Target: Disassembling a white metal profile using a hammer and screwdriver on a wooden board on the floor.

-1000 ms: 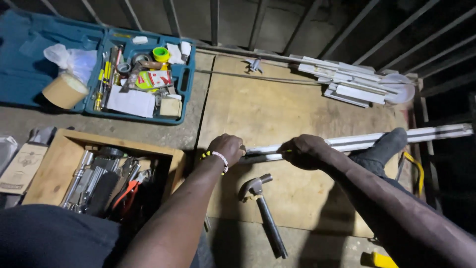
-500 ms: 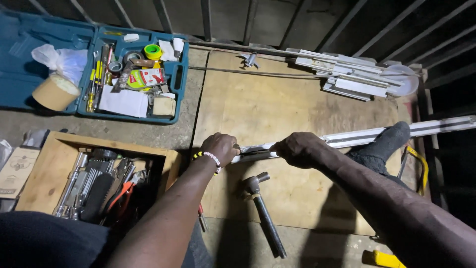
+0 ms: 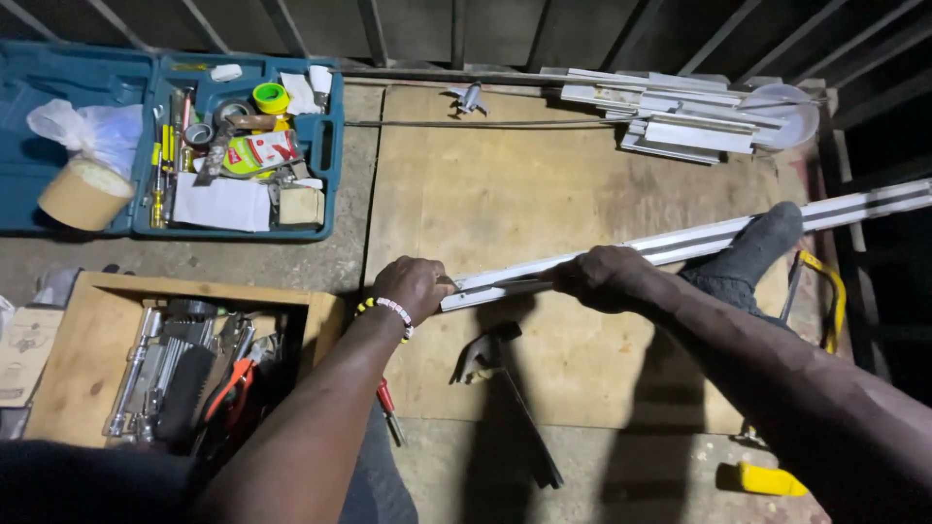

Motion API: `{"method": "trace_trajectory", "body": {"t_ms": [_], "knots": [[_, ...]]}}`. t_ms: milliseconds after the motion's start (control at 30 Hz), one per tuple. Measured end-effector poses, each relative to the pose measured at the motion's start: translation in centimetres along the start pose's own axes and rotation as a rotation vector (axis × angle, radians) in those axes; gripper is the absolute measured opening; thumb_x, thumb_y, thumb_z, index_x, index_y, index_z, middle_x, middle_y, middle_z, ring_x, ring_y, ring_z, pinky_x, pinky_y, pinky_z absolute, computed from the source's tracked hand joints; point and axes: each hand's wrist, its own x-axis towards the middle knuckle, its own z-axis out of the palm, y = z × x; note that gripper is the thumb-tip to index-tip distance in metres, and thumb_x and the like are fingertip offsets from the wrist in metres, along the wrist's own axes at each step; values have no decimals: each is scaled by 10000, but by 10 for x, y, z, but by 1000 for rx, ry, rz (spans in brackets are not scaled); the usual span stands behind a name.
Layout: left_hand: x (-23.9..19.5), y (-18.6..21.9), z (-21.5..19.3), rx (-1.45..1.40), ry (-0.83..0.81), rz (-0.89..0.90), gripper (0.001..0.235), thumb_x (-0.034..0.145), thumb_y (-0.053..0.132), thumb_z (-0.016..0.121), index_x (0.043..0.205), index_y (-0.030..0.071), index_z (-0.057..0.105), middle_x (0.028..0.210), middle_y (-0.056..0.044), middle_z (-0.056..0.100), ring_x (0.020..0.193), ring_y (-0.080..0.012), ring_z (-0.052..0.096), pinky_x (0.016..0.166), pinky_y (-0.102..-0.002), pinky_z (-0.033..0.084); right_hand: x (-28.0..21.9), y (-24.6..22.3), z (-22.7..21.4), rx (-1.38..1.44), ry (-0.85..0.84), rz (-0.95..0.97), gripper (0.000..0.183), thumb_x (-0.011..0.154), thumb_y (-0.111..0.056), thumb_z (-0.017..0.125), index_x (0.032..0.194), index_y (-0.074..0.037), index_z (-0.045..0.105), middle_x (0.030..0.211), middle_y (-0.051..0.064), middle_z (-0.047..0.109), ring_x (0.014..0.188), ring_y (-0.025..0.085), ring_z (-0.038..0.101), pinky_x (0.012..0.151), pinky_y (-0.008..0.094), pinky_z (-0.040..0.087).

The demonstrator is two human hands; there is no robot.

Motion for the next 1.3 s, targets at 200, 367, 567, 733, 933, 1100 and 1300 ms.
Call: {"method": "trace_trajectory", "body": {"t_ms": [200,367,567,733,933,1100,1300], "knots": [[0,-8,-7,-12,-5,14,264,929,326,677,1122,231,829,1098,-83,827,1180,-349,743,1025,-481,601,48,131,45,396,170,-739,367,979,-208,661,1327,-124,744,1035,34,843,801,197,746,742,366,561],[-4,-2,-6,24,1,11,257,929,373,706,1084,215,835,1053,-92,830,1152,-339,756,997,-479,608,50,137,42,-55,62,12,460,1002,-591,530,1323,-365,769,1181,40,844,1187,274,772,1051,443,615],[0,-3,-7,54,9,-20,246,932,387,738,1084,220,837,1030,-77,830,1136,-317,767,984,-465,606,9,77,62,46,357,-181,111,863,-287,714,918,-262,806,917,31,809,1016,278,798,873,420,662],[-8,4,-3,59,18,7,233,919,351,723,1081,230,839,1037,-80,829,1157,-327,755,1002,-464,607,-28,13,17,-202,257,-147,260,967,-373,594,970,-250,824,854,55,810,889,266,812,768,455,656],[-9,5,-3,65,44,4,239,908,347,715,1077,233,840,1040,-81,828,1161,-326,754,1014,-462,606,-12,13,20,-246,250,-134,231,959,-389,644,967,-238,819,807,34,794,854,251,808,734,447,656],[2,10,-9,123,38,4,283,933,403,712,1116,232,843,1084,-65,832,1173,-303,757,1040,-443,594,1,-9,38,-76,361,-110,215,964,-275,645,977,-169,831,852,92,797,914,300,811,798,469,658],[5,2,6,157,31,16,248,925,401,729,1047,225,854,1013,-61,845,1136,-305,772,1011,-455,602,62,58,78,275,-10,-111,450,909,-584,650,1144,-245,829,1016,67,834,1126,307,775,1086,510,555]]}}
